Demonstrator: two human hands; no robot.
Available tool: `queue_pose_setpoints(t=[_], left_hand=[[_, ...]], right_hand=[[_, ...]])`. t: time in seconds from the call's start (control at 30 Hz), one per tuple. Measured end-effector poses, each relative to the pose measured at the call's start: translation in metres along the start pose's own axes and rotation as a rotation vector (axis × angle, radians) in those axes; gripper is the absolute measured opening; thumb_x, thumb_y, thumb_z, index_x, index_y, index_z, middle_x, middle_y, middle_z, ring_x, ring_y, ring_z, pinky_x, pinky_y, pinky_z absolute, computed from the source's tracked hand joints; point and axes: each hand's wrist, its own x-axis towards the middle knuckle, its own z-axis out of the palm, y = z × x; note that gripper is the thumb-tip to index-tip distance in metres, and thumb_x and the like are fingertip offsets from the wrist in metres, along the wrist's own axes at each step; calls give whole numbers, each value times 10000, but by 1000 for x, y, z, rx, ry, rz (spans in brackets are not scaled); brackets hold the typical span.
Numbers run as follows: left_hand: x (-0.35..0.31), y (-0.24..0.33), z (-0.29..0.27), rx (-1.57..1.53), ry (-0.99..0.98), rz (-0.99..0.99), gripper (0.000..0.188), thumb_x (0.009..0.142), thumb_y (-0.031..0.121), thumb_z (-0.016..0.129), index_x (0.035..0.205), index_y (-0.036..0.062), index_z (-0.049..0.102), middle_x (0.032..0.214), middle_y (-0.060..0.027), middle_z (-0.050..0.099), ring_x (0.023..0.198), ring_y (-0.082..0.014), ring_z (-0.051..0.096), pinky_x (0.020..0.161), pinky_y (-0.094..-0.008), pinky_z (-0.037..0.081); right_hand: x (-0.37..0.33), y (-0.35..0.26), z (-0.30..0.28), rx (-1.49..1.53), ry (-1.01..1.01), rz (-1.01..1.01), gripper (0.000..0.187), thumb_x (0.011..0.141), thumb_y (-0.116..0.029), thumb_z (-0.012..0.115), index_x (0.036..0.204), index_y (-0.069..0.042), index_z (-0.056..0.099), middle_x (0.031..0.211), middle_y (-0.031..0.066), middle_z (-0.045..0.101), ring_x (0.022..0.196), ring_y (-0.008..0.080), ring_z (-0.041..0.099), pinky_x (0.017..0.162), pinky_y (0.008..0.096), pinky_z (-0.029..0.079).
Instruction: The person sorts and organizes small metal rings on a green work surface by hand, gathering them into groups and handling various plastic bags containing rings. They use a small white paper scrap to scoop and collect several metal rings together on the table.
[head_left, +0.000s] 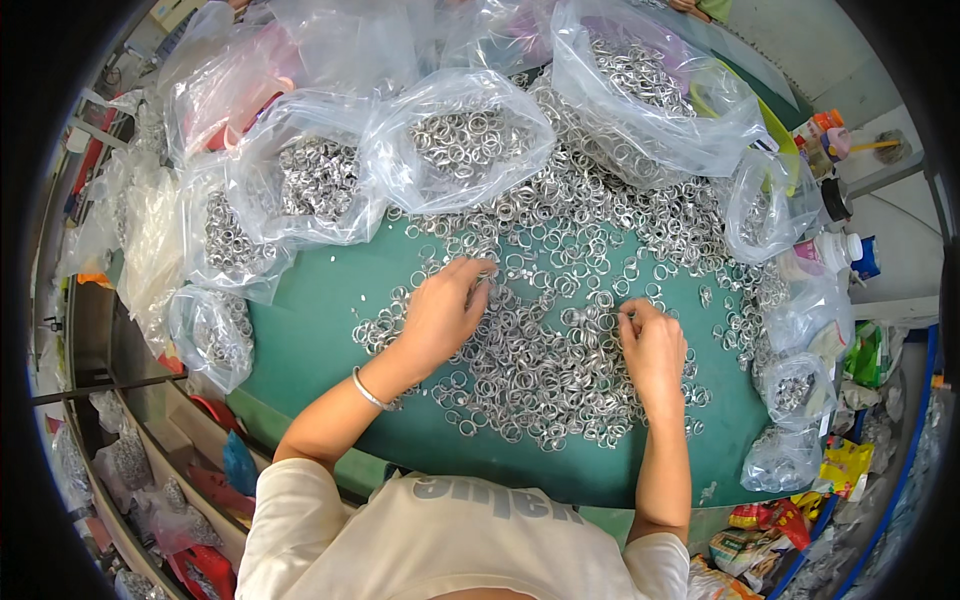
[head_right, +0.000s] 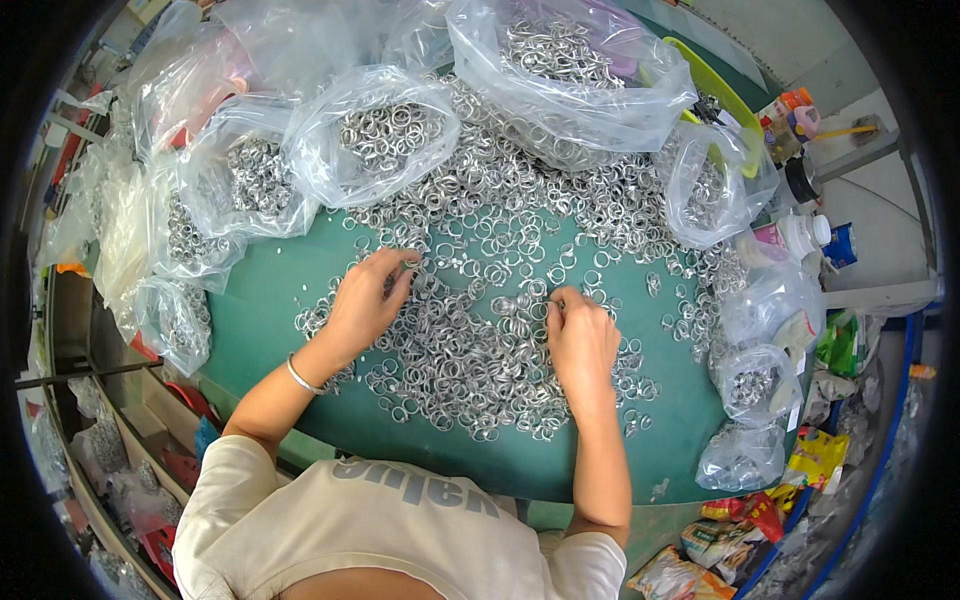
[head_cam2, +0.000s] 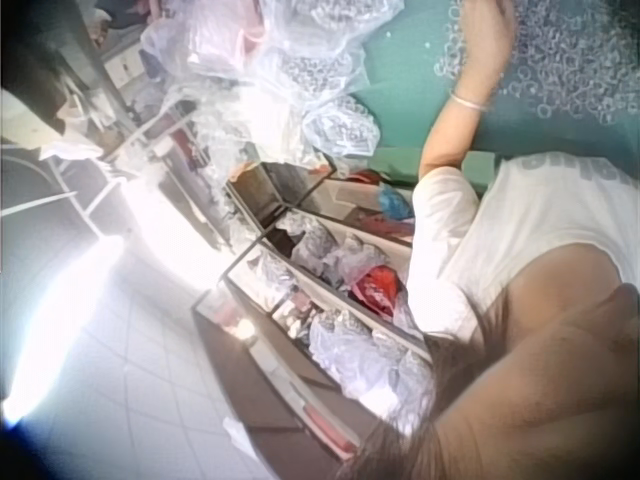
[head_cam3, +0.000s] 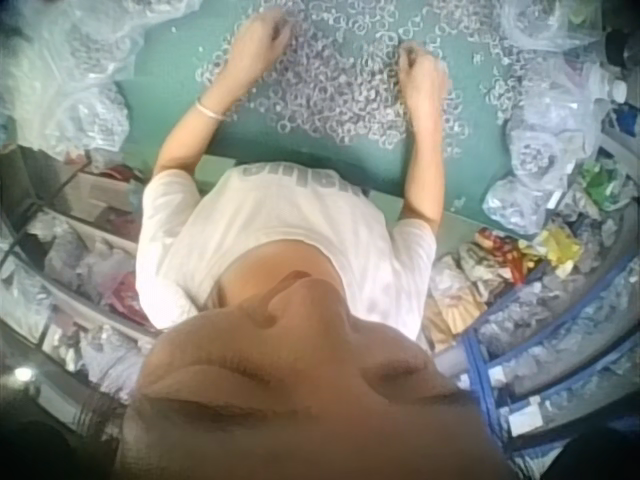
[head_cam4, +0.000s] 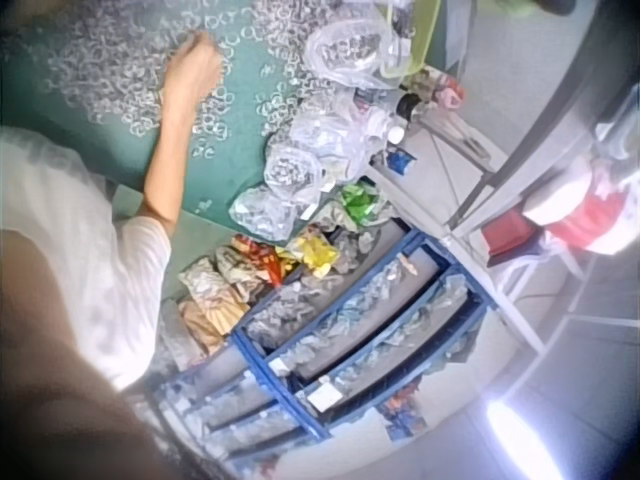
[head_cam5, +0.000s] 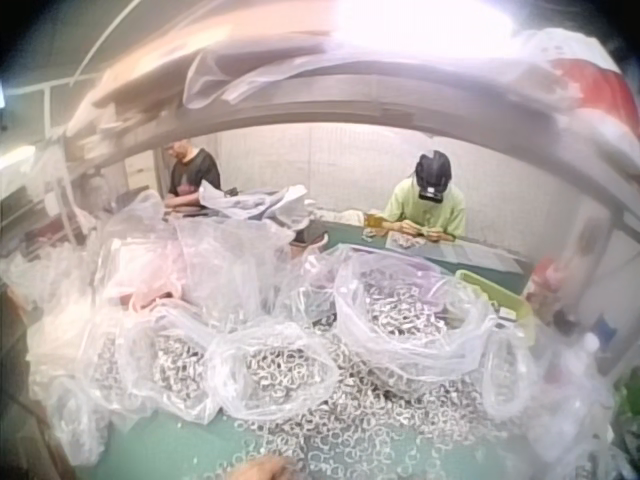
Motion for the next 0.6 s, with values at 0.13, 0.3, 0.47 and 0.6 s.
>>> queue_pose_setpoints(t=[0.13, 0.3, 0.47, 0.6], left_hand=[[-9, 12, 9, 89, -70, 183, 175, 829, 87, 615, 1001, 59, 628, 861, -111, 566, 664, -296, 586, 583, -380, 469], [-13, 14, 20, 143, -209, 197, 202, 825, 179, 641, 993, 67, 640, 848, -103, 554, 684, -316, 588, 575, -406, 483], [-14, 11, 18, 183, -192, 164, 181, 819, 188, 653, 942, 55, 654, 835, -107, 563, 674, -318, 590, 568, -404, 480], [-18, 12, 13, 20, -120, 135, 191, 791, 152, 683, 954, 55, 659, 800, -105, 554, 643, -292, 579, 568, -387, 472]], right_hand=[[0, -5, 1, -35, 52, -66, 201, 779, -123, 672, 969, -71, 630, 830, 127, 639, 703, 343, 627, 592, 444, 486], [-3, -20, 8, 9, -14, -230, 244, 776, -152, 686, 999, -72, 631, 865, 137, 616, 668, 344, 626, 554, 422, 490], [3, -12, 23, 86, -57, -253, 257, 767, -150, 704, 997, -52, 650, 862, 146, 628, 671, 315, 627, 577, 395, 486], [5, 3, 10, 442, -137, -124, 255, 788, -109, 701, 1018, -13, 646, 801, 86, 626, 646, 179, 586, 599, 306, 462]])
